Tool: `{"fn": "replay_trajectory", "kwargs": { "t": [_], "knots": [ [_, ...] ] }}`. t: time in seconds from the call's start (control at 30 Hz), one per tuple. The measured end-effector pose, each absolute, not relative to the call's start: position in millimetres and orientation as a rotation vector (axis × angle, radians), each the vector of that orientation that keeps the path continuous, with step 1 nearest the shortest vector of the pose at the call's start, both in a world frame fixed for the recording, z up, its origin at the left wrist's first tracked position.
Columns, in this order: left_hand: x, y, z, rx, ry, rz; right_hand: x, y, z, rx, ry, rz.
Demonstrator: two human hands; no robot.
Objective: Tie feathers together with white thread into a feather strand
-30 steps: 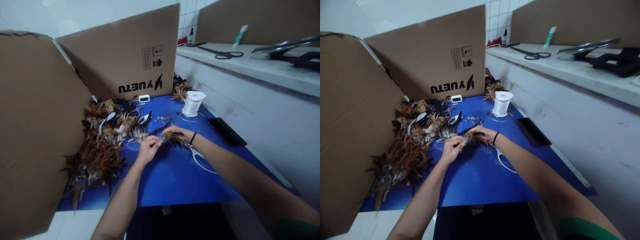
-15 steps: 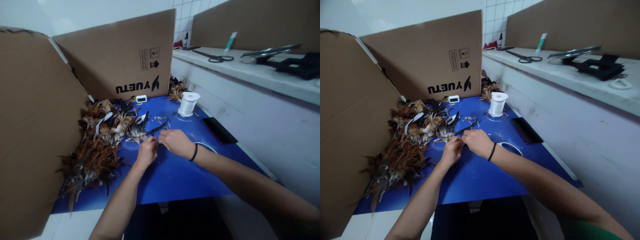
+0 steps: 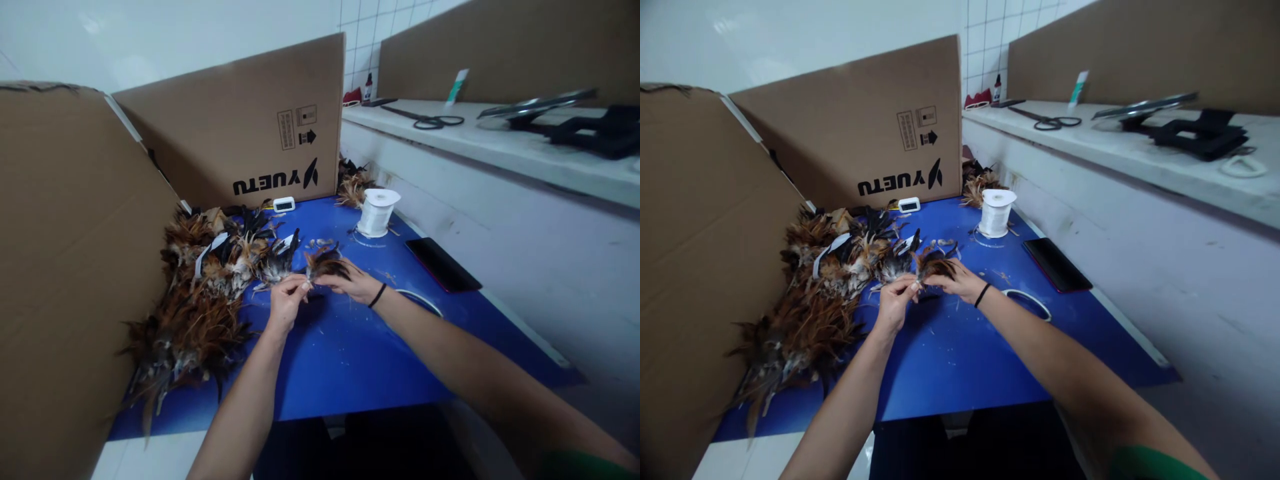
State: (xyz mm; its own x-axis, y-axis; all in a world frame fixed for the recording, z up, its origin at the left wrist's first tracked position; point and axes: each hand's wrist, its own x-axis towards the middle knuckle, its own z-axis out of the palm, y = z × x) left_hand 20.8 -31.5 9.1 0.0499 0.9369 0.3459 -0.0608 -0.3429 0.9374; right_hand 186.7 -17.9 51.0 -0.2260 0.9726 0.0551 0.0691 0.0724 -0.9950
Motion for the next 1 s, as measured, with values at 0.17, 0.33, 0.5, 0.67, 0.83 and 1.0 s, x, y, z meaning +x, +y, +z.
{"fn": "replay_trajectory", "kwargs": {
  "t": [0.17, 0.33, 0.5, 0.67, 0.83, 1.0],
  "knots": [
    [22.3, -34.9, 11.0, 1.756, 1.200, 1.623, 154.8, -34.4, 30.6, -1.132, -1.269, 1.060],
    [26.7, -44.8, 20.6, 2.216, 1.311, 1.720, 141.0, -46.1, 27.6, -1.238, -1.256, 0.857],
    [29.0, -47.0, 18.1, 2.423, 1.308, 1.687, 138.4, -51.2, 29.8, -1.264, -1.220, 0.745],
    [29.0, -45.1, 14.8, 2.559, 1.302, 1.711, 138.3, -52.9, 30.7, -1.262, -1.262, 0.580],
    [30.4, -44.0, 13.5, 2.638, 1.253, 1.765, 141.6, -54.2, 32.4, -1.228, -1.334, 0.479],
    [31.8, -45.3, 13.0, 2.582, 1.238, 1.795, 146.4, -54.3, 32.9, -1.188, -1.344, 0.481]
  ]
}}
